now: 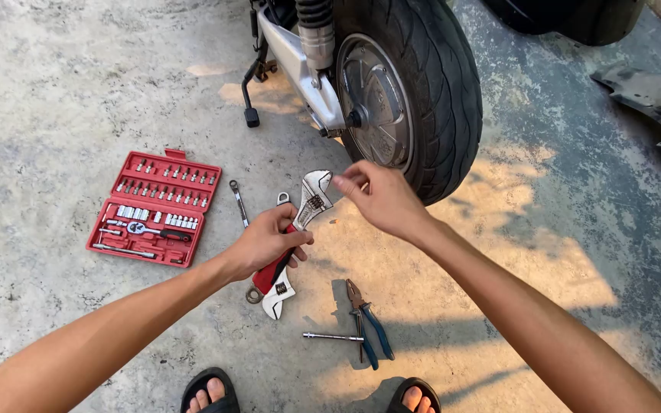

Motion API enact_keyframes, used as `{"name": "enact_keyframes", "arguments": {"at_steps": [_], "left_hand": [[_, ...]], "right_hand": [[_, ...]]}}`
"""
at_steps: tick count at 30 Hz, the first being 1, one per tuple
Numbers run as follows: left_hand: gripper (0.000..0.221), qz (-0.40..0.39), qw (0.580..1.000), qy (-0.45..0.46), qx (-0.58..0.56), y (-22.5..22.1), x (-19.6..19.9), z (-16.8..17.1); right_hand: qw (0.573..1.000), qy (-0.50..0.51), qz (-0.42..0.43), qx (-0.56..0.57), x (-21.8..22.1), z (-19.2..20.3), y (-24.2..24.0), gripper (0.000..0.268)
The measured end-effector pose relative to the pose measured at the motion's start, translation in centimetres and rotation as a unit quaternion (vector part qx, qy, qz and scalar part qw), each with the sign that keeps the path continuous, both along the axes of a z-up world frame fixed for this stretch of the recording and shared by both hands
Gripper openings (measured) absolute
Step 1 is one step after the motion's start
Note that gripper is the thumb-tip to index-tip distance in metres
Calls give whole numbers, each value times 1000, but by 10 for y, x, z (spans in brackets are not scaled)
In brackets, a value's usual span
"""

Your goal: The person kneels beside an electric scooter and works on the rear wheel axle. They fit an adjustable wrench onto the axle nut, use a combination wrench and ratchet handle to turn it, steadying the wheel with the other hand, and reposition the wrenches repeatedly to loosen the nut. At the end they set the wrenches down on the concrete.

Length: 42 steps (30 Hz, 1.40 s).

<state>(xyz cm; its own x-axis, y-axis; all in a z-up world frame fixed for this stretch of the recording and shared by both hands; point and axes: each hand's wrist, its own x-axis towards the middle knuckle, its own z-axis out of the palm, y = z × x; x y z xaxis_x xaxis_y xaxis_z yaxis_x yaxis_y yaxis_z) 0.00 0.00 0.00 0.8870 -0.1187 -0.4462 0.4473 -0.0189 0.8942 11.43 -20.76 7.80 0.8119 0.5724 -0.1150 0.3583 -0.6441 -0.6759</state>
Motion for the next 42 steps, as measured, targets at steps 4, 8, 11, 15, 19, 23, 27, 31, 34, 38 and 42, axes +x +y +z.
{"name": "enact_keyframes", "arguments": {"at_steps": [4,8,11,15,19,23,27,31,34,38,42], "left_hand": [[24,21,996,-17,-90,0,5,48],[36,65,982,-21,-178,1,12,67],[39,77,983,-55,-155,-3,12,68],[46,115,987,-70,-84,-8,14,59],[44,113,983,-97,-104,-4,11,53],[49,99,983,-111,-108,-4,9,55],[52,117,990,-79,-4,-1,10,55],[52,94,989,-113,-30,2,12,40],[48,62,980,-119,-145,-2,17,40],[54,127,988,-62,-64,-5,22,42],[58,109,987,-76,-85,0,50,74]], "right_hand": [[965,208,43,152,-11,-17,5,32],[950,212,35,228,-11,0,8,32],[965,170,31,199,-10,4,5,31],[967,177,36,180,-16,-2,9,31],[960,196,32,199,-18,-13,9,33],[965,190,37,179,-16,-15,9,33],[961,205,53,178,-23,-14,17,30],[962,197,41,182,-18,-17,19,32],[966,189,17,175,-12,-20,19,30],[962,190,42,193,-18,-24,20,32],[976,108,-8,189,0,16,38,31]]}}
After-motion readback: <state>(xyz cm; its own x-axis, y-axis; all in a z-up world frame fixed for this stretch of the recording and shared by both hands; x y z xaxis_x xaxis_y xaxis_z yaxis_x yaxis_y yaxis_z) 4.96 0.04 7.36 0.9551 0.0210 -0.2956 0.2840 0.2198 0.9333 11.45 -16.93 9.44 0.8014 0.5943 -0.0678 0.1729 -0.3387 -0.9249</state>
